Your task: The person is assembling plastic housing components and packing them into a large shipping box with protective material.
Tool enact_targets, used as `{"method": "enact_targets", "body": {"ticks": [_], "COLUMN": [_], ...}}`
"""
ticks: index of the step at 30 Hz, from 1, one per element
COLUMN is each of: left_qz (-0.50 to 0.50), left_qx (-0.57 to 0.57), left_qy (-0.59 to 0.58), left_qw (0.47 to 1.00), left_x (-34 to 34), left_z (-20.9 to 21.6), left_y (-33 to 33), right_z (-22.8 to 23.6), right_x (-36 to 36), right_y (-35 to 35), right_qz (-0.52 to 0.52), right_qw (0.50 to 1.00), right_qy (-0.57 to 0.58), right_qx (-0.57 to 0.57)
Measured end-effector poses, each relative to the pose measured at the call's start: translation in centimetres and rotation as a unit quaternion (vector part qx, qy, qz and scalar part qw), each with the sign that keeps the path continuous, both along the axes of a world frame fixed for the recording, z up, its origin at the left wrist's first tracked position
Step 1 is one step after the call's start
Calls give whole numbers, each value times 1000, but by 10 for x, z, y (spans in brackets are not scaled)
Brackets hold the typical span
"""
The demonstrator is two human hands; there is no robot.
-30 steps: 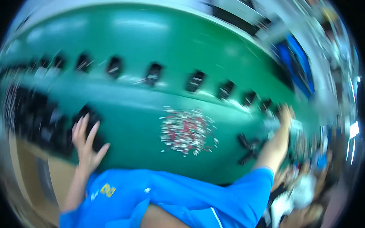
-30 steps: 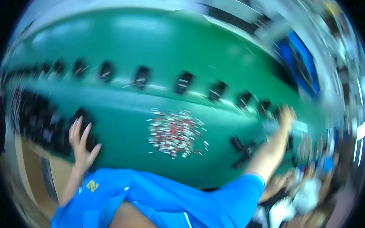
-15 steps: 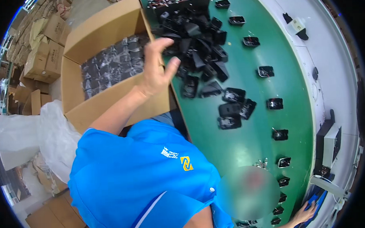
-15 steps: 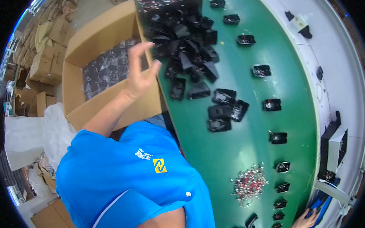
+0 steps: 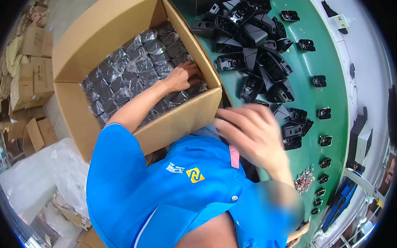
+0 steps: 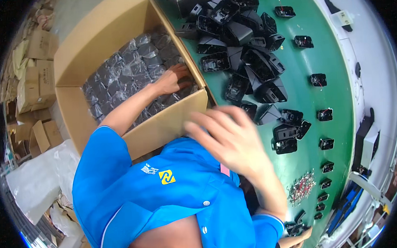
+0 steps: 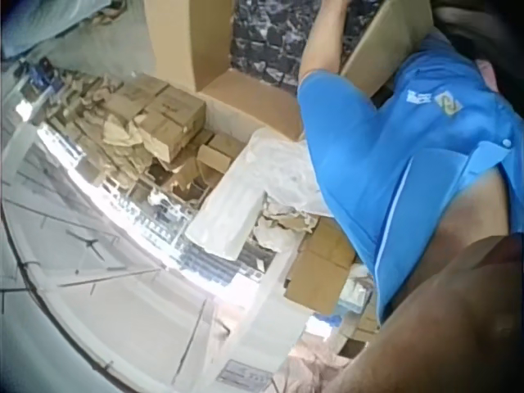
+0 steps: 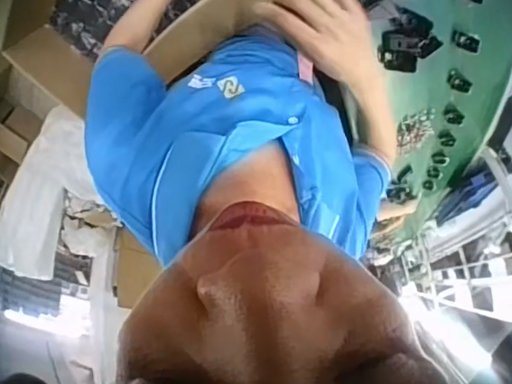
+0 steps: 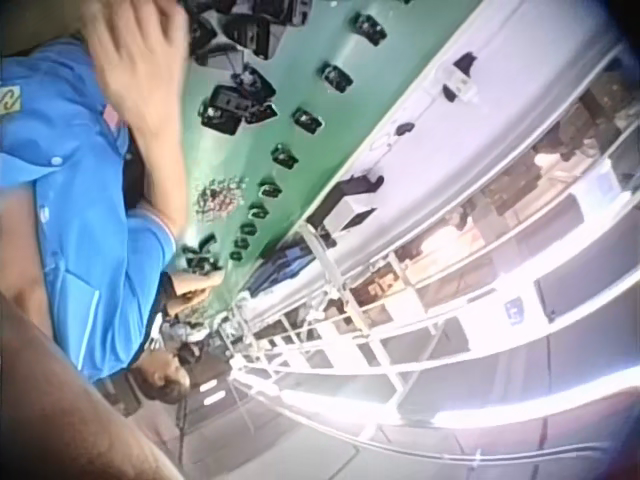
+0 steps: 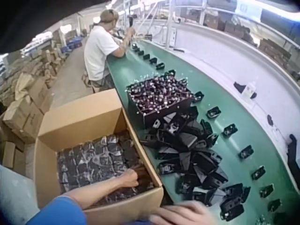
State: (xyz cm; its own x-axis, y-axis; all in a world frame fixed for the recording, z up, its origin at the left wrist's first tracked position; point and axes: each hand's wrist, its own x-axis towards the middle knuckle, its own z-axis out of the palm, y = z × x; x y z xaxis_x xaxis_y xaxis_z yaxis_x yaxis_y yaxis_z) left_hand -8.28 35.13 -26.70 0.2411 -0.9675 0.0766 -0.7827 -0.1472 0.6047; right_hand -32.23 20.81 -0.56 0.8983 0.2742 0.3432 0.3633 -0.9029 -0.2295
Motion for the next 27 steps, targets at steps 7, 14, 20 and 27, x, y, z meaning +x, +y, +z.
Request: {"method": "enact_targets", "body": {"ticks": [7,14,20,27], "left_qz": [-1,65,229,346], "left_qx": [7,-97,-24,-18], "left_qy": [-48,31,303,279], "left_qw": [999,993,925,896], "left_x": [-18,-25,-28,4], "left_z": [-12,-31,42,67], "left_y": [-5,-2,1,-10], "right_z": [-135,-163,-168,-162], "right_x": [70,65,62,64], "right_y": [60,70,66,62], "right_qz": [36,-47,-49,-37], "right_qw": [987,988,985,979], "right_qy": [26,-36,-49,-58], "right_qx": [153,144,161,190]}}
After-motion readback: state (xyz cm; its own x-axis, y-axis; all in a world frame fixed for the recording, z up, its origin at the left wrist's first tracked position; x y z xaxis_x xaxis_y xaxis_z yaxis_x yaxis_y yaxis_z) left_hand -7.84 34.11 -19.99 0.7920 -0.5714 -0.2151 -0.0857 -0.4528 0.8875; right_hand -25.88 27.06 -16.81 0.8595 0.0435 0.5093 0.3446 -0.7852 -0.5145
